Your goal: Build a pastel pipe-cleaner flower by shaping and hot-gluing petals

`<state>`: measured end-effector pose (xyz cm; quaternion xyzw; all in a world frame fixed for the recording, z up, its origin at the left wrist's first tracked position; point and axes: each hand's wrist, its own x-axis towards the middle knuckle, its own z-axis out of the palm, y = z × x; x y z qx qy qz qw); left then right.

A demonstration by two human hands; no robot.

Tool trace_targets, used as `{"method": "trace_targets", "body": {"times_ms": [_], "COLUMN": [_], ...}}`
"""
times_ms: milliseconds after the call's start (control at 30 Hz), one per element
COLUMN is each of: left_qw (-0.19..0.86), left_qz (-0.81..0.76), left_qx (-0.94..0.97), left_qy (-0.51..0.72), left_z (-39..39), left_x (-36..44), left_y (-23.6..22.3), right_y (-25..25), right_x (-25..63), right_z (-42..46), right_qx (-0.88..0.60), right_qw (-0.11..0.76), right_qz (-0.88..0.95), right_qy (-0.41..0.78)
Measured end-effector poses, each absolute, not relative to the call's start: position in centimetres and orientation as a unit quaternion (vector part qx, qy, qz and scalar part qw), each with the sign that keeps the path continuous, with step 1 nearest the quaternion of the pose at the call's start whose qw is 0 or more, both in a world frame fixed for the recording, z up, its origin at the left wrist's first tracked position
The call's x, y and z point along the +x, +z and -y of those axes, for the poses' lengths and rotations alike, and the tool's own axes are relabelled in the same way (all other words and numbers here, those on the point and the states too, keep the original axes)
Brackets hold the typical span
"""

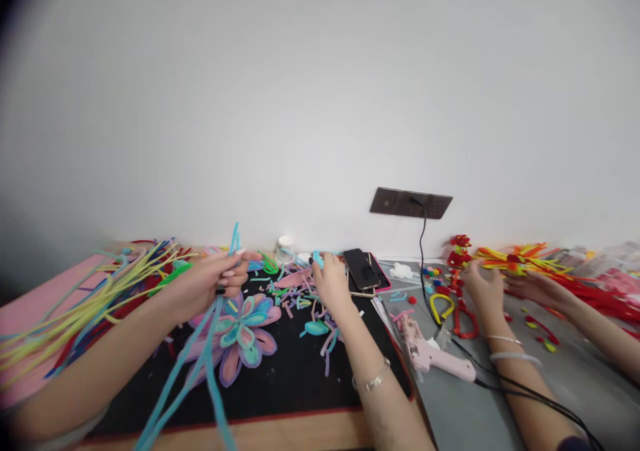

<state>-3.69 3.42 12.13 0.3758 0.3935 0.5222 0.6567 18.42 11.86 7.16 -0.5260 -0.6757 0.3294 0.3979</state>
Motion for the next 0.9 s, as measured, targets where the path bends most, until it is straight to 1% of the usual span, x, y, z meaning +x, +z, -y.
{"method": "trace_targets", "body": {"times_ms": [67,133,200,300,433,533,633,733,900], "left_qw": [0.666,0.670,0.673,0.672,0.656,0.639,0.649,0.649,0.550], "left_qz": [-0.384,-0.382,-0.378,-0.361,-0.358,-0.358,-0.373,-0.423,-0.513], "left_qx": [0.373,0.381,0.404,0.453,0.511,0.547,0.534,0.501,0.496], "left_qy": [0.519,0.509,0.492,0.461,0.425,0.405,0.393,0.386,0.434], "left_z": [-3.7,-3.9,-3.9,-3.6,-3.2,-3.1,-3.1,-3.2,-3.8], "left_x": [-2.6,-1.5,-0.5,0.4,0.9,1.3,1.5,0.8,-3.3], "left_y": [11.9,11.7,11.3,10.8,10.5,10.3,10.1,10.0,10.0], "right_y": [8.0,8.8,9.4,9.8,9.7,9.3,9.1,9.0,9.6], "right_x": [17.4,16.3,15.4,15.0,15.7,16.1,16.4,17.2,20.7], "right_z": [-10.0,-8.5,-7.7,-7.6,-8.0,-8.0,-8.1,-9.1,-13.5], "right_qx": [-0.461,-0.368,-0.315,-0.309,-0.317,-0.284,-0.288,-0.350,-0.444], "right_qw": [0.400,0.395,0.406,0.432,0.395,0.380,0.400,0.436,0.488], "right_qz": [0.694,0.681,0.658,0.624,0.581,0.558,0.548,0.543,0.514], "right_qy": [0.381,0.494,0.551,0.573,0.637,0.681,0.676,0.627,0.549]}}
